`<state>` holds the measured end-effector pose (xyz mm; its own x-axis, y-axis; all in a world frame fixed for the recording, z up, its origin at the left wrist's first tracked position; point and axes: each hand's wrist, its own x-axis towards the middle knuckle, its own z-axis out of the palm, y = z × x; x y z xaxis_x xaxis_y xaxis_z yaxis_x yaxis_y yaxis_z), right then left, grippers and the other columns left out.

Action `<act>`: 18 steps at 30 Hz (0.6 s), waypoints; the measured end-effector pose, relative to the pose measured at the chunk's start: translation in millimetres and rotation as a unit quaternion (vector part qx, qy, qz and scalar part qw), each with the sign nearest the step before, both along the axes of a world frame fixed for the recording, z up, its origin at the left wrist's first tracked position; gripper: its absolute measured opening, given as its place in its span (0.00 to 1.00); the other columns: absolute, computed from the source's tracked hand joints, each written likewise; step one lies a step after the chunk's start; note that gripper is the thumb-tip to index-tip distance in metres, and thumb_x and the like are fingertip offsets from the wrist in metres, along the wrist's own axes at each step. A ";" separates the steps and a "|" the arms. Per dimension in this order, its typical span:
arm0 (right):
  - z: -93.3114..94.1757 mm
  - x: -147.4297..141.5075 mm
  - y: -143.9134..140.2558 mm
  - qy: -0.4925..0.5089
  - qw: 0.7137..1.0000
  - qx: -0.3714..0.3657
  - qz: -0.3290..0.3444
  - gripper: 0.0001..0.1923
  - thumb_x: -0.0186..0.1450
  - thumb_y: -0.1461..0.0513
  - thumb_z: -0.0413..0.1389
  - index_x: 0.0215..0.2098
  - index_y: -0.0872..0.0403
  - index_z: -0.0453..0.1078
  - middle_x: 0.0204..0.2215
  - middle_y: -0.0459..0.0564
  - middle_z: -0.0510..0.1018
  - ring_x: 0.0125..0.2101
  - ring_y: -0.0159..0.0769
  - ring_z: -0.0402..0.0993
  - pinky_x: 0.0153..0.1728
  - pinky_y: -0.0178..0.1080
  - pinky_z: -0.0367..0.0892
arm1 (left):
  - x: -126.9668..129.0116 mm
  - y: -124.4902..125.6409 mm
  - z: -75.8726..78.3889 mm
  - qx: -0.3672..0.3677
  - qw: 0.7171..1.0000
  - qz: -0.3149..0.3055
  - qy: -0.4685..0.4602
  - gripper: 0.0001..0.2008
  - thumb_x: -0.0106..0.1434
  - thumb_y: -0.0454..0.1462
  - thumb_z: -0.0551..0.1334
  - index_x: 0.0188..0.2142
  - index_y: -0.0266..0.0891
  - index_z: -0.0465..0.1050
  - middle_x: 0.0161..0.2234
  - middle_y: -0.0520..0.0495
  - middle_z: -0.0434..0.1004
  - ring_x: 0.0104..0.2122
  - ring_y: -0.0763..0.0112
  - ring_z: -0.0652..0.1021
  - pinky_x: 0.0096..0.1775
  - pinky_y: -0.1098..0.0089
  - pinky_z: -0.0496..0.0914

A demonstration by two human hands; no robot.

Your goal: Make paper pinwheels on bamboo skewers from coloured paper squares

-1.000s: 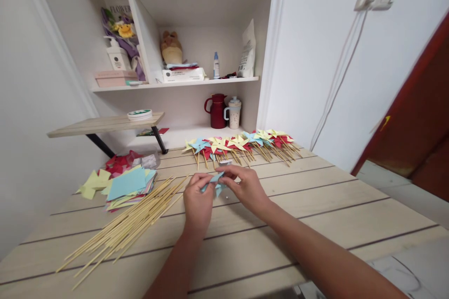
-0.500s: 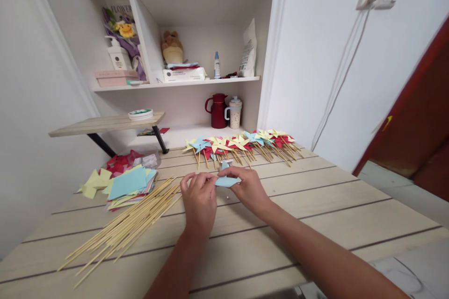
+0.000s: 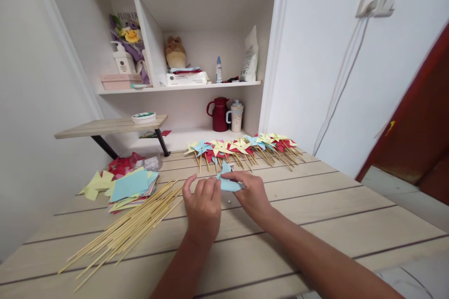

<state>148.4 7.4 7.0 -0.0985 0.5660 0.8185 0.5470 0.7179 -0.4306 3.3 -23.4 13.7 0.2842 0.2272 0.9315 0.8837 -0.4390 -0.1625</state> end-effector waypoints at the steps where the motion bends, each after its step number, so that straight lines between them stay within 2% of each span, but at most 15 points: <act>1: -0.6 -0.3 0.0 0.001 1.000 0.001 -0.001 0.10 0.60 0.68 0.57 0.36 0.51 0.79 0.31 0.49 0.84 0.30 0.39 0.80 0.34 0.38 0.73 | 0.2 -0.1 0.0 0.000 1.000 0.001 -0.001 0.07 0.63 0.26 0.59 0.36 0.36 0.74 0.32 0.46 0.81 0.32 0.68 0.77 0.52 0.53 0.61; 8: -2.5 -1.6 -1.5 -0.001 1.000 0.019 -0.001 0.09 0.62 0.67 0.56 0.35 0.52 0.78 0.32 0.51 0.84 0.33 0.40 0.80 0.35 0.39 0.73 | 1.0 -0.3 0.1 0.010 1.000 0.005 0.004 0.08 0.63 0.26 0.59 0.36 0.36 0.74 0.33 0.46 0.81 0.32 0.68 0.77 0.52 0.53 0.61; 18: -1.6 -3.4 -4.6 -0.030 0.999 0.015 -0.036 0.10 0.61 0.68 0.55 0.34 0.52 0.78 0.31 0.51 0.84 0.31 0.41 0.79 0.35 0.39 0.71 | 2.0 -0.9 -2.2 0.008 1.000 0.021 0.007 0.08 0.63 0.25 0.58 0.37 0.36 0.74 0.33 0.46 0.81 0.32 0.68 0.77 0.52 0.53 0.61</act>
<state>144.9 2.9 5.4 -0.1081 0.5493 0.8286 0.6225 0.6872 -0.3744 5.3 -24.2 11.5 0.2878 0.2241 0.9311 0.8989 -0.3987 -0.1818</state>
